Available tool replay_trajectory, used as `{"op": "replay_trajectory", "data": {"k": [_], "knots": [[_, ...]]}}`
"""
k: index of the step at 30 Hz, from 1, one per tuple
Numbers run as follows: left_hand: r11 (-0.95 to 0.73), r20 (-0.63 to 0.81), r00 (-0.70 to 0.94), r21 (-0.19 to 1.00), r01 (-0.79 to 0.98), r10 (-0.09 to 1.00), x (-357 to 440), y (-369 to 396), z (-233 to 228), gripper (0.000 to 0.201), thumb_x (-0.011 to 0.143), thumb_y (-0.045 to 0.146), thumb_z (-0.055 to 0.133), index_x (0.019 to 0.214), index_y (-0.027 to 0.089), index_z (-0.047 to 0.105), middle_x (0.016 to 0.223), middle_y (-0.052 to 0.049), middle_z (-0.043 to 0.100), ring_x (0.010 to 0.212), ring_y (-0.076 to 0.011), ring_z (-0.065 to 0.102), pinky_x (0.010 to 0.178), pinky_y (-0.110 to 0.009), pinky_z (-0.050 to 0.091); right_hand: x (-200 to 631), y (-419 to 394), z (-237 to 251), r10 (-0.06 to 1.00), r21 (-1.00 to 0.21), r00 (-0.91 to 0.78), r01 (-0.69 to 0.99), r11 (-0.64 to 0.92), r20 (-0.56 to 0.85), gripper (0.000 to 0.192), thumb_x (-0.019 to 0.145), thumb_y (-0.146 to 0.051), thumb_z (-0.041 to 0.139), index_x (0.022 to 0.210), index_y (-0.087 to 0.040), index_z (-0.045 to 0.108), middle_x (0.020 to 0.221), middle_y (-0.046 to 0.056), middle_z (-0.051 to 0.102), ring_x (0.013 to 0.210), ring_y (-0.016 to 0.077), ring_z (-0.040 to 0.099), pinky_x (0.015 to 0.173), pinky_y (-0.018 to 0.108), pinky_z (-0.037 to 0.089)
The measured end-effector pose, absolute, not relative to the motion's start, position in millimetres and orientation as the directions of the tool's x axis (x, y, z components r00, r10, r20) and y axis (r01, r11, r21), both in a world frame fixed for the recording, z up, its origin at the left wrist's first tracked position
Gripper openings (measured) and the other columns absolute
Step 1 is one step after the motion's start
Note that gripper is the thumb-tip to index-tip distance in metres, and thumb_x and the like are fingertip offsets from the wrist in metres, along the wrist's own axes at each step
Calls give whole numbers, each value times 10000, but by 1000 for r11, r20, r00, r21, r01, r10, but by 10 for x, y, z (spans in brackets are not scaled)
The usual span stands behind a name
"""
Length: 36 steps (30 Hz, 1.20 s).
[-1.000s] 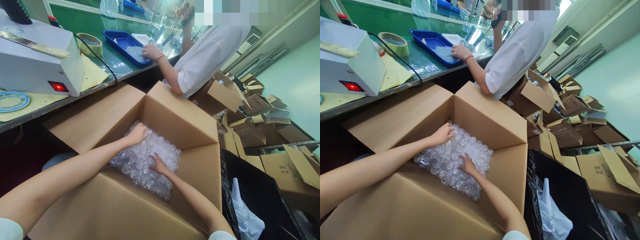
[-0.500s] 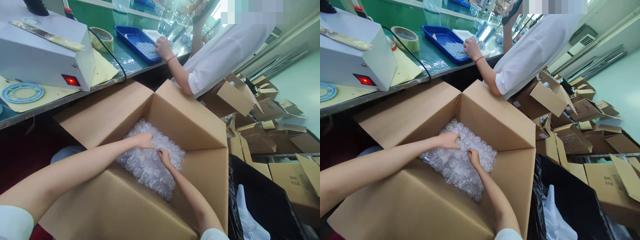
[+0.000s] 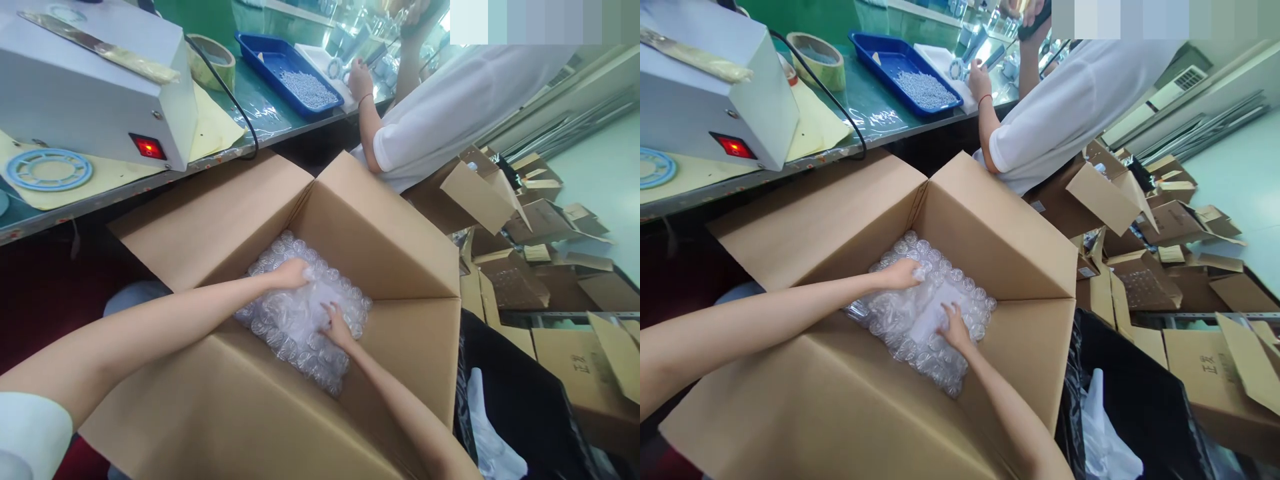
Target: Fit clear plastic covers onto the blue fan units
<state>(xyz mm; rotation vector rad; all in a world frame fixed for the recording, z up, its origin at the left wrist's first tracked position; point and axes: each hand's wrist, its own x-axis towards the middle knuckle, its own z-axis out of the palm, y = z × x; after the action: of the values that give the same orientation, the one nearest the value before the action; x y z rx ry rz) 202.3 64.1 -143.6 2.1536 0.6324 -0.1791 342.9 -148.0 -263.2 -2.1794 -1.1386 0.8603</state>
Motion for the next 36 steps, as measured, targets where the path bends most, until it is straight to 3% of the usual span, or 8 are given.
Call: {"op": "replay_trajectory", "data": {"k": [6, 14, 18, 22, 25, 29, 33, 36], "knots": [[-395, -415, 820, 729, 559, 395, 2058, 660, -1420, 258, 898, 325, 549, 1033, 113, 608, 1006, -57, 640, 883, -180, 631, 763, -355, 545, 3291, -1926, -3089, 834, -617, 369, 561, -552, -411, 220, 862, -284, 634, 1034, -146, 631, 1209, 86, 592, 1051, 217, 593, 897, 437, 503], [-446, -388, 822, 701, 557, 416, 2011, 675, -1373, 259, 888, 318, 562, 1054, 123, 602, 1075, -73, 624, 973, -203, 608, 847, -406, 514, 3577, -1621, -3055, 858, -645, 418, 575, -503, -298, 235, 907, -317, 574, 1062, -145, 612, 1126, 73, 622, 1013, 206, 605, 884, 430, 503], [-509, -393, 861, 695, 508, 323, 1948, 582, -1466, 262, 854, 289, 608, 1058, 125, 603, 1077, -79, 631, 991, -206, 601, 882, -425, 486, 3562, -1392, -2825, 897, -710, 365, 560, -427, -250, 216, 912, -329, 567, 1000, -140, 622, 985, 46, 650, 853, 159, 631, 783, 365, 534], [-556, -400, 895, 707, 437, 195, 1921, 418, -1528, 431, 589, 246, 826, 974, 147, 660, 940, -66, 693, 945, -252, 623, 840, -351, 471, 3448, -1163, -2505, 936, -803, 297, 501, -321, -189, 218, 913, -345, 564, 921, -135, 626, 857, 17, 651, 733, 126, 624, 702, 313, 540], [-566, -395, 907, 718, 404, 147, 1944, 347, -1507, 307, 583, 274, 826, 835, 165, 688, 806, -30, 707, 856, -239, 649, 766, -285, 470, 3417, -1054, -2319, 948, -856, 277, 441, -271, -157, 242, 900, -366, 580, 941, -131, 625, 831, 13, 650, 703, 122, 624, 674, 303, 543], [-583, -361, 900, 688, 433, 243, 2013, 478, -1423, 229, 843, 345, 613, 862, 121, 656, 861, -39, 682, 851, -183, 638, 802, -344, 498, 3514, -1033, -2275, 934, -867, 316, 407, -289, -164, 303, 932, -383, 519, 1107, -143, 583, 1026, 62, 648, 816, 151, 645, 707, 325, 555], [-604, -306, 857, 611, 511, 415, 2052, 742, -1353, 214, 886, 293, 566, 989, 114, 622, 1070, -79, 634, 1024, -207, 595, 900, -426, 485, 3573, -1049, -2477, 894, -749, 382, 515, -416, -234, 293, 918, -347, 551, 1132, -149, 577, 1155, 84, 606, 973, 199, 618, 840, 412, 525], [-607, -307, 835, 578, 545, 457, 2033, 821, -1345, 234, 887, 294, 568, 1039, 121, 610, 1079, -73, 629, 1014, -210, 603, 875, -417, 505, 3501, -994, -2706, 855, -600, 438, 616, -510, -277, 313, 895, -323, 588, 1163, -161, 572, 1257, 93, 552, 1137, 250, 539, 964, 495, 442]]}}
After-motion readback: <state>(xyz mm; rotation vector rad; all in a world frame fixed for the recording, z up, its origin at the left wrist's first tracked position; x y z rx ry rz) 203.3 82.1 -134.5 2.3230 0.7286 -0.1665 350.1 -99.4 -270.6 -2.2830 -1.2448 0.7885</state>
